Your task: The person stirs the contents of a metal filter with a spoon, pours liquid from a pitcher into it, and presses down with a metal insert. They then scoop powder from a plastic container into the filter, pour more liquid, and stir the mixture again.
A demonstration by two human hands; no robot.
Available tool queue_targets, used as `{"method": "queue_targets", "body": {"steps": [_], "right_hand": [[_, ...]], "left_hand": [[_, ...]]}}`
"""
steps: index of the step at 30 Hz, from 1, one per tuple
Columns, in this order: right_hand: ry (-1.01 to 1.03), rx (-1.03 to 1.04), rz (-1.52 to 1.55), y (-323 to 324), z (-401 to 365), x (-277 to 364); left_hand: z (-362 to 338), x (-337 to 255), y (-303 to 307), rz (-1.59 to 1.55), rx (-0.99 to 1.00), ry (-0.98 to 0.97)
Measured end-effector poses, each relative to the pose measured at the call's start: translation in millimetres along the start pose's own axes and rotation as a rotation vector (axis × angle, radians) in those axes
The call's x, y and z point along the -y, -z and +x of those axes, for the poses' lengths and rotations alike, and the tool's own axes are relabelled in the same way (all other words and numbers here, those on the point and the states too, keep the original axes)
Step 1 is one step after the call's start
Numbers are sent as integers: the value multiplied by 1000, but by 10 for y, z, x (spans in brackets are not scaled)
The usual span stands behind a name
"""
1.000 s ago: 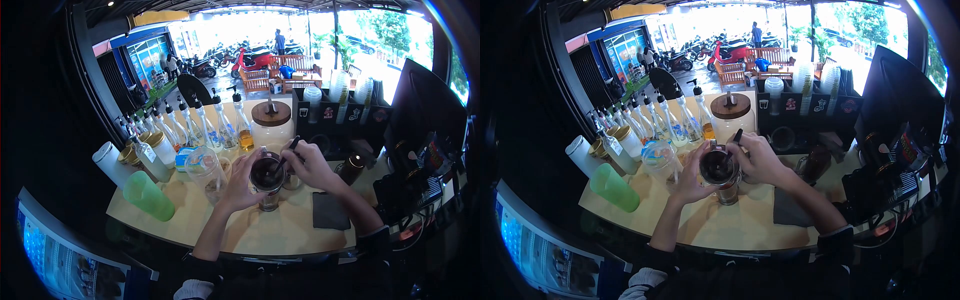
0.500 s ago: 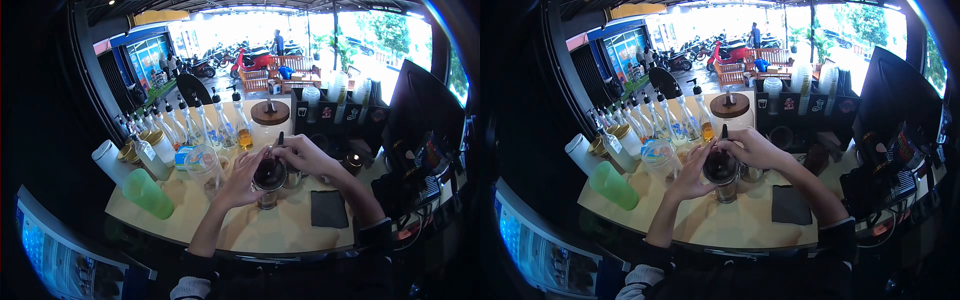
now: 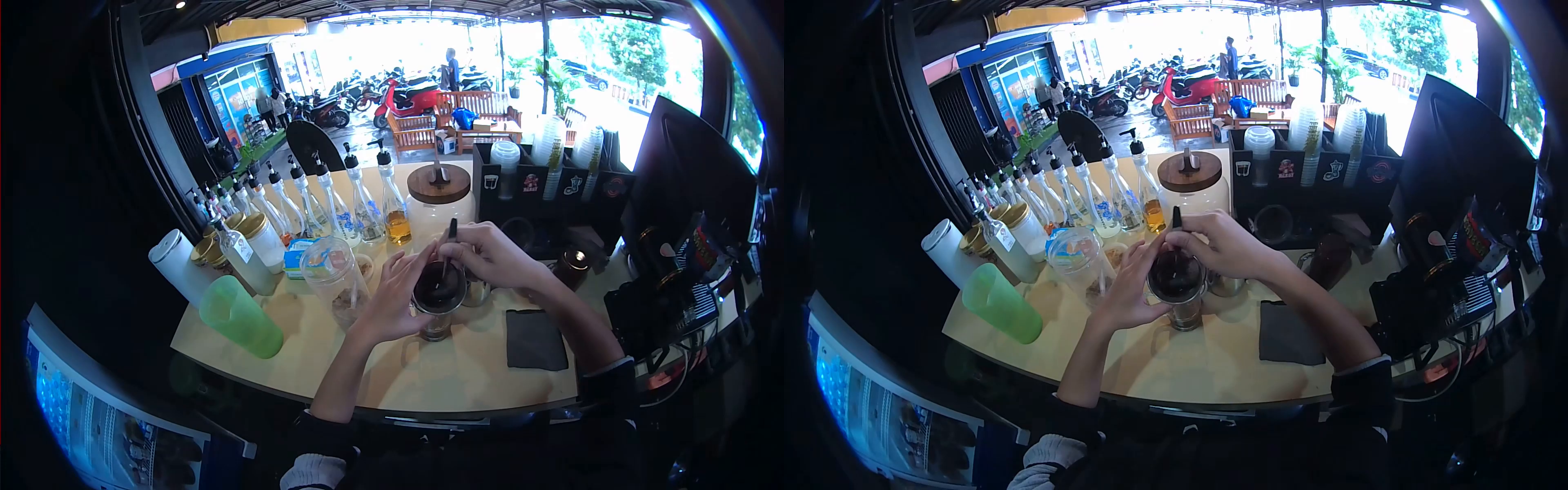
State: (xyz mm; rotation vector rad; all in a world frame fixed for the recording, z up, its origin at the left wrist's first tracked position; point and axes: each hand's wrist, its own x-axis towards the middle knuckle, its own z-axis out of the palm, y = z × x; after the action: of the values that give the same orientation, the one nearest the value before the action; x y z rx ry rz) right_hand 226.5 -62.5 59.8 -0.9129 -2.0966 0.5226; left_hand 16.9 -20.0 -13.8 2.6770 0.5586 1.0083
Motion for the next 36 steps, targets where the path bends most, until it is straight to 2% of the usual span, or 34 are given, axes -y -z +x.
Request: {"method": "queue_targets", "body": {"steps": [3, 4, 7, 8, 9, 11, 15, 16, 17, 19, 20, 24, 26, 29, 31, 36], "right_hand": [[-83, -30, -2, 61, -33, -58], [-23, -25, 32, 53, -35, -38], [-26, 12, 3, -46, -69, -87], [59, -31, -28, -75, -71, -141], [58, -33, -29, -65, -84, -118], [-66, -194, 43, -41, -100, -58], [-19, -134, 74, -83, -160, -93], [68, -147, -21, -115, -161, -127], [64, -149, -21, -131, -160, -168], [68, -298, 24, -153, -155, -227], [-27, -291, 43, -130, -168, -214], [-124, -285, 64, -168, -222, -189], [-189, -345, 122, -198, -217, -156], [-133, -422, 193, -228, -224, -284], [-171, -439, 273, -208, -246, -301], [-193, -485, 393, -196, -256, -353]], "left_hand": [[0, -7, -2, -24, -8, 12], [-2, -11, 4, -38, -4, 17], [30, -24, -6, -34, -6, 16], [34, -18, -17, -36, -4, 12], [29, -3, -28, -36, -9, 22], [17, 11, -22, -35, -16, 36], [27, 0, -10, -22, -32, 30], [33, 0, -20, -18, -36, 34], [36, 8, -35, -21, -33, 33], [29, 34, -64, -61, -76, 59], [19, 42, -74, -62, -74, 59], [-8, 95, -116, -115, -122, 171], [-27, 141, -157, -157, -127, 233], [-17, 183, -181, -220, -156, 246], [0, 154, -151, -361, -147, 302], [-2, 160, -214, -349, -165, 308]]}}
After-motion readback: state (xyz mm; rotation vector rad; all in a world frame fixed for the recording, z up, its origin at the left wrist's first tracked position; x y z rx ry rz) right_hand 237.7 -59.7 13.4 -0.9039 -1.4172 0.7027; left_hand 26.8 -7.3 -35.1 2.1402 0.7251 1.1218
